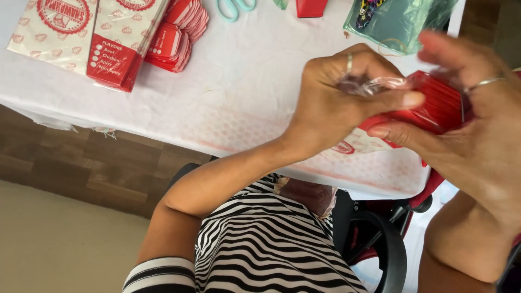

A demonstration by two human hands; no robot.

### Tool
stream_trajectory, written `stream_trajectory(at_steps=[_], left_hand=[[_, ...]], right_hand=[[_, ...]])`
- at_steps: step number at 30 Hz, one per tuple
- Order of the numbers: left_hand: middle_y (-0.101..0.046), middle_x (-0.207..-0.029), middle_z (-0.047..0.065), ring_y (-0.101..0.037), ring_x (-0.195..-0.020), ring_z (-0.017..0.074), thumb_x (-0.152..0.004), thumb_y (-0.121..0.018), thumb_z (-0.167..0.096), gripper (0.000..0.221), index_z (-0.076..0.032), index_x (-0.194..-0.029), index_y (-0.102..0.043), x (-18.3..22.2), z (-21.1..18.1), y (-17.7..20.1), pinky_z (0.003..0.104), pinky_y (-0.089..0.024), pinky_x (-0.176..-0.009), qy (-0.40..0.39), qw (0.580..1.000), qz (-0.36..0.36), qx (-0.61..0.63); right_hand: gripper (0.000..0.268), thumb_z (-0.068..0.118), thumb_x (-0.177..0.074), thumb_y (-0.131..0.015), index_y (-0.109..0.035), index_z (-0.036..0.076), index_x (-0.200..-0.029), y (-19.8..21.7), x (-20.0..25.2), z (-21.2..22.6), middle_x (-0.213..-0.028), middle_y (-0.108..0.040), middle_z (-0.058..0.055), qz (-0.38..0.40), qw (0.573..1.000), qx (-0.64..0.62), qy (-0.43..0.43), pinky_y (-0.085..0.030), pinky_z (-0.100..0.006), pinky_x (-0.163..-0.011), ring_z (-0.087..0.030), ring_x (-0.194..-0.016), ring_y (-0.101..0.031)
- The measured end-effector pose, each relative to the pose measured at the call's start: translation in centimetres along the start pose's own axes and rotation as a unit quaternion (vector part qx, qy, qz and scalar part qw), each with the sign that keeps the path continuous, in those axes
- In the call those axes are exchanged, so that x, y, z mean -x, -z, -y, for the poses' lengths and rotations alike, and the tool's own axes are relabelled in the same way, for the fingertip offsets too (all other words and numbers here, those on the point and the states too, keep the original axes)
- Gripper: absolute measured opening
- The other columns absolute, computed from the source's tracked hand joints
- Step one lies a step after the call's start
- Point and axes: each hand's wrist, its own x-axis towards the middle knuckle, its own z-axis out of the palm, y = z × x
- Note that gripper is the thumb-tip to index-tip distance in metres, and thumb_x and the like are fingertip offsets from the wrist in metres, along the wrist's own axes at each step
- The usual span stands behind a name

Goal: Packaging stacks of printed paper shawarma sleeves into clear plastic bags.

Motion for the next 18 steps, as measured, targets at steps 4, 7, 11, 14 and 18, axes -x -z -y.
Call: stream_trajectory(at_steps=[4,7,11,14,18], left_hand=[[-0.064,-0.091,-0.007,-0.06,-0.075,0.0045,-0.08,-0.083,-0.024,0.021,-0.02,-0.088,-0.065,-1.2,-0.8,0.3,0.018,-0.053,-0.07,-0.021,0.997,0.069,-0.008],[-0.054,-0.129,0.001,-0.057,-0.124,0.017,-0.077,-0.106,-0.027,0.076,-0.016,-0.125,-0.048,-2.2,-2.7,3.9,0.029,-0.059,-0.108,-0.073,0.958,0.18,-0.211],[-0.04,-0.159,0.023,-0.041,-0.143,0.043,-0.049,-0.111,-0.049,0.154,-0.011,-0.16,-0.013,-1.3,-4.3,9.9,0.056,-0.03,-0.116,0.048,0.654,0.371,-0.657],[-0.07,-0.075,0.008,-0.067,-0.062,0.0245,-0.079,-0.06,0.016,0.075,-0.004,-0.149,-0.047,-0.5,-3.8,11.8,0.039,-0.056,-0.051,0.151,0.662,0.303,-0.668],[-0.075,-0.102,0.011,-0.068,-0.088,0.0285,-0.084,-0.082,-0.01,0.032,-0.003,-0.114,-0.074,0.7,-2.9,15.3,0.041,-0.052,-0.073,-0.07,0.777,0.239,-0.579]], right_hand=[[0.05,-0.004,-0.093,-0.089,-0.063,-0.013,-0.135,-1.2,1.3,-1.7,-0.134,-0.064,-0.027,-0.039,0.993,-0.064,-0.091,-0.054,-0.033,-0.102,-0.031,-0.118,-0.067],[0.03,-0.013,-0.109,-0.081,-0.059,-0.004,-0.127,-2.1,3.8,-5.5,-0.13,-0.065,-0.021,-0.118,0.972,-0.157,-0.13,-0.057,-0.032,-0.111,-0.03,-0.126,-0.072],[0.019,0.012,-0.104,-0.073,-0.063,0.012,-0.12,-3.0,7.0,-15.3,-0.123,-0.066,-0.004,-0.211,0.918,-0.288,-0.173,-0.065,-0.03,-0.114,-0.019,-0.119,-0.073],[0.016,0.019,-0.091,-0.075,-0.062,0.014,-0.099,-5.0,8.2,-18.3,-0.109,-0.068,-0.015,-0.303,0.879,-0.349,-0.118,-0.057,-0.033,-0.094,-0.026,-0.098,-0.067],[0.027,0.024,-0.092,-0.08,-0.062,0.004,-0.091,-11.6,8.9,-20.1,-0.099,-0.066,-0.018,-0.38,0.824,-0.414,-0.079,-0.064,-0.049,-0.078,-0.036,-0.082,-0.069]])
